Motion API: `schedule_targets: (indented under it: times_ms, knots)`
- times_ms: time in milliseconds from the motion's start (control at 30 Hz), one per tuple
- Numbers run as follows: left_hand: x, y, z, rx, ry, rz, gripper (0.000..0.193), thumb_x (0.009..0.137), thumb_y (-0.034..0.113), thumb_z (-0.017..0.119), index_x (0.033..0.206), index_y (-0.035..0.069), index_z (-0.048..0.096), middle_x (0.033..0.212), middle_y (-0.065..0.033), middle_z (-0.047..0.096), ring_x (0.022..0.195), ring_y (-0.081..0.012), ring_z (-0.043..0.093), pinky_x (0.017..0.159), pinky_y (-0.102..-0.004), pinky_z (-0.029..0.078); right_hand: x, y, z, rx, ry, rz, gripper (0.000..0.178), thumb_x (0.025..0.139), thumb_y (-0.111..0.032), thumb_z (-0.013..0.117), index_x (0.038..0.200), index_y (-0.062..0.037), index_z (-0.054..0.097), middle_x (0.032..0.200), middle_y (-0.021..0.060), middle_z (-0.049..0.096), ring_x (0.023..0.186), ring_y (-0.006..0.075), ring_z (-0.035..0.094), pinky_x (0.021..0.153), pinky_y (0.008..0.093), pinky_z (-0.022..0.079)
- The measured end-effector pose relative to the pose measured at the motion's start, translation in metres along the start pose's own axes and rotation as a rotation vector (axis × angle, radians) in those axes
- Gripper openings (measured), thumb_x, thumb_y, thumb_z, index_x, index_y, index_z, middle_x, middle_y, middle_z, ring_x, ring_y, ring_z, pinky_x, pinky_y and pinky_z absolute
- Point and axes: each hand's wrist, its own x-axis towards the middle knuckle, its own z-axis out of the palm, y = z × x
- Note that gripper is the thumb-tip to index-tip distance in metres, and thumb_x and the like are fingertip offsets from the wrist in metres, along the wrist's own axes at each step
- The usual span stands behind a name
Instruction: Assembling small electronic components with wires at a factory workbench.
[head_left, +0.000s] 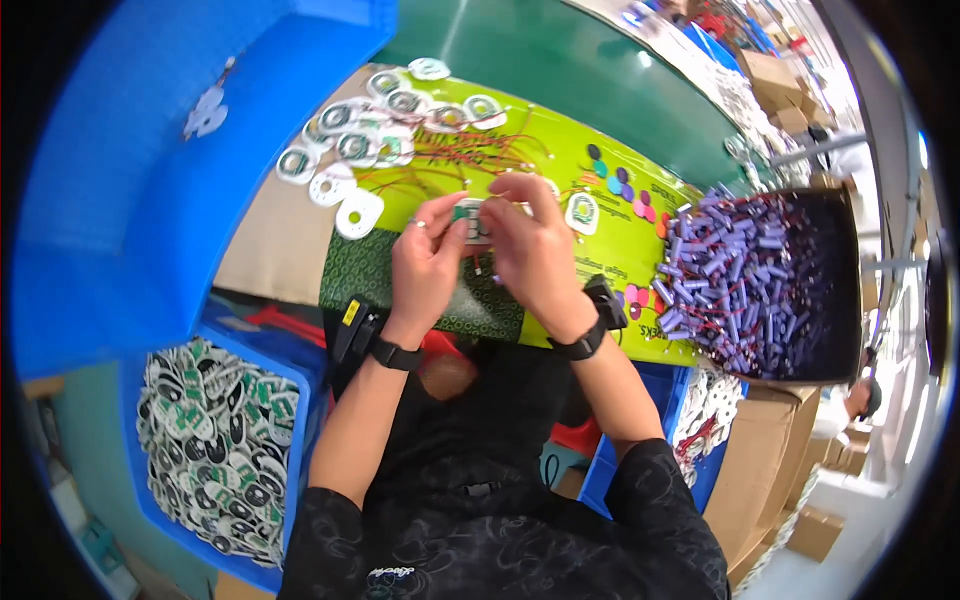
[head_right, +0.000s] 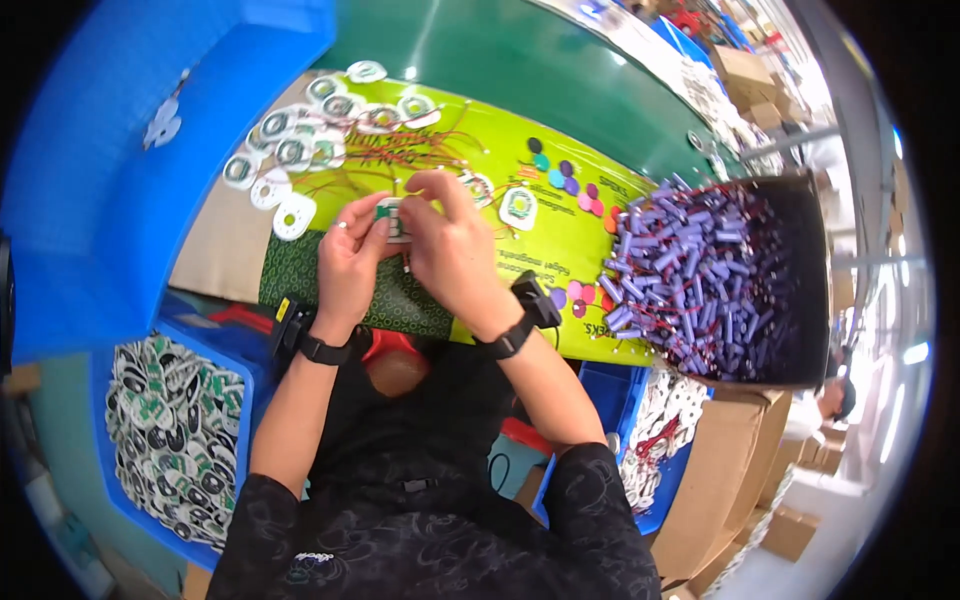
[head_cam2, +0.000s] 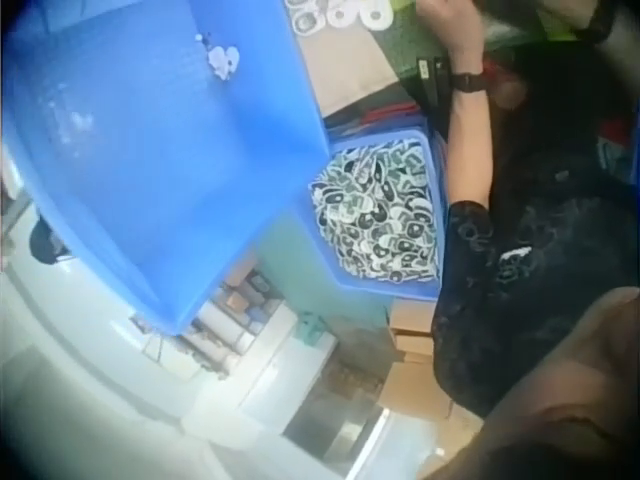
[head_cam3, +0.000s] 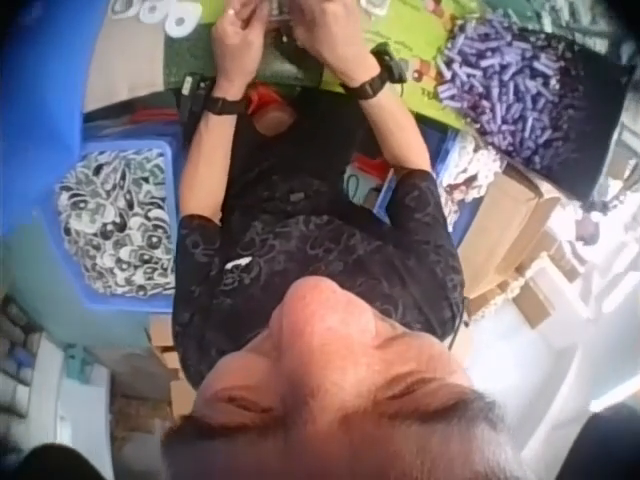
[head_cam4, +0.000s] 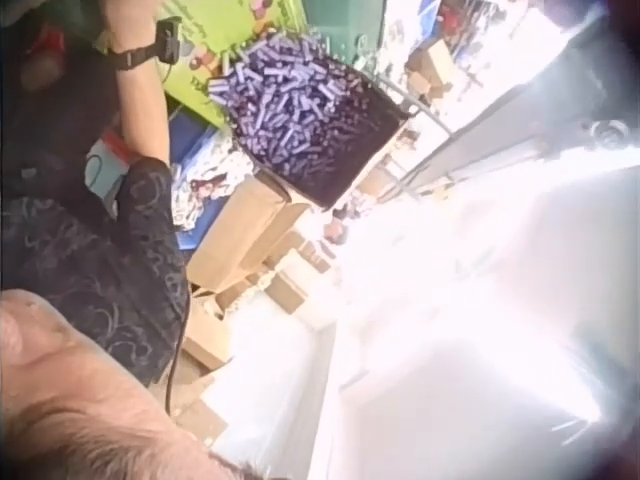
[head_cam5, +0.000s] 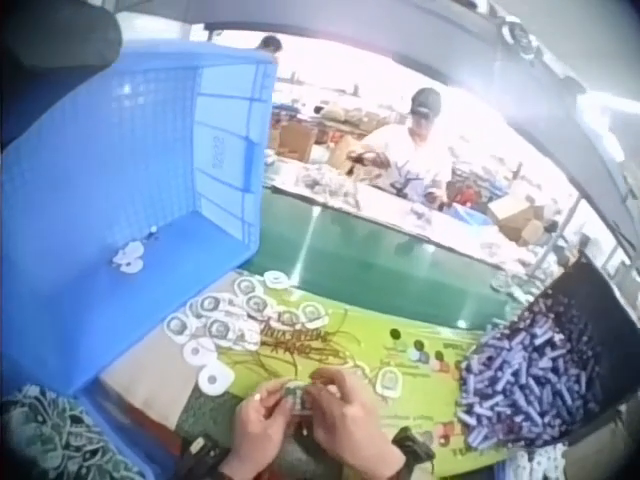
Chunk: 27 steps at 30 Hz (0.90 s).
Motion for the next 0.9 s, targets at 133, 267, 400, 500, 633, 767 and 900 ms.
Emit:
schedule_targets:
  times_ms: [133,267,400,500,633,767,900]
  knots:
    - [-0.009,0.010,-0.003,0.099,0.009,0.035,0.033,0.104,0.002,0.056,0.136,-0.004,0.058,0.119,-0.0134,0.070,0.102,-0.0159,0.069,0.086,-0.0323,0.062,-0.011,-0.004,-0.012,0.045,-0.054,0.073,0.031,0.082,0.001,0.070,0.112,-0.0026,0.064,0.126,0.0150,0.057,0.106,0.0328,0.062,0.086,0.0409,0.054]
    - [0.004,0.098,0.044,0.352,-0.088,0.106,0.036,0.101,0.003,0.061,0.136,-0.006,0.059,0.120,-0.0144,0.071,0.102,-0.0149,0.070,0.086,-0.0295,0.061,-0.045,0.019,-0.053,0.071,0.310,0.327,0.036,0.091,-0.002,0.069,0.126,-0.0045,0.062,0.139,0.0173,0.051,0.116,0.0318,0.058,0.093,0.0395,0.051]
    - [0.049,0.158,0.098,0.600,-0.285,0.242,0.037,0.100,0.008,0.063,0.134,-0.007,0.060,0.114,-0.0140,0.073,0.097,-0.0154,0.072,0.083,-0.0294,0.062,-0.089,0.022,-0.063,0.185,0.390,0.553,0.030,0.091,0.000,0.067,0.120,-0.0038,0.064,0.132,0.0173,0.052,0.105,0.0274,0.062,0.091,0.0384,0.051]
    - [0.086,0.193,0.126,0.680,-0.378,0.278,0.044,0.098,0.010,0.067,0.138,-0.006,0.057,0.122,-0.0138,0.069,0.102,-0.0180,0.070,0.086,-0.0303,0.062,-0.106,0.018,-0.049,0.153,0.287,0.533,0.027,0.089,0.003,0.067,0.116,-0.0033,0.065,0.130,0.0169,0.052,0.101,0.0261,0.064,0.089,0.0373,0.052]
    - [0.137,0.210,0.179,0.658,-0.317,0.343,0.028,0.097,0.003,0.065,0.123,-0.009,0.066,0.100,-0.0116,0.075,0.082,-0.0130,0.072,0.070,-0.0239,0.060,-0.118,0.014,-0.041,0.118,0.275,0.419,0.024,0.087,0.006,0.067,0.109,-0.0020,0.067,0.131,0.0174,0.052,0.098,0.0289,0.065,0.087,0.0378,0.053]
    - [0.188,0.209,0.208,0.566,-0.307,0.328,0.030,0.098,0.003,0.064,0.126,-0.008,0.065,0.106,-0.0120,0.075,0.082,-0.0139,0.073,0.070,-0.0243,0.060,-0.120,0.015,-0.038,0.126,0.265,0.397,0.022,0.084,0.007,0.068,0.105,-0.0005,0.068,0.130,0.0174,0.056,0.099,0.0292,0.066,0.083,0.0376,0.056]
    - [0.261,0.169,0.209,0.609,-0.357,0.476,0.049,0.097,0.011,0.067,0.139,-0.011,0.053,0.131,-0.0171,0.063,0.105,-0.0220,0.069,0.088,-0.0312,0.062,-0.120,0.020,-0.040,0.153,0.293,0.434,0.022,0.082,0.005,0.070,0.103,-0.0006,0.070,0.127,0.0169,0.059,0.099,0.0287,0.067,0.084,0.0361,0.056]
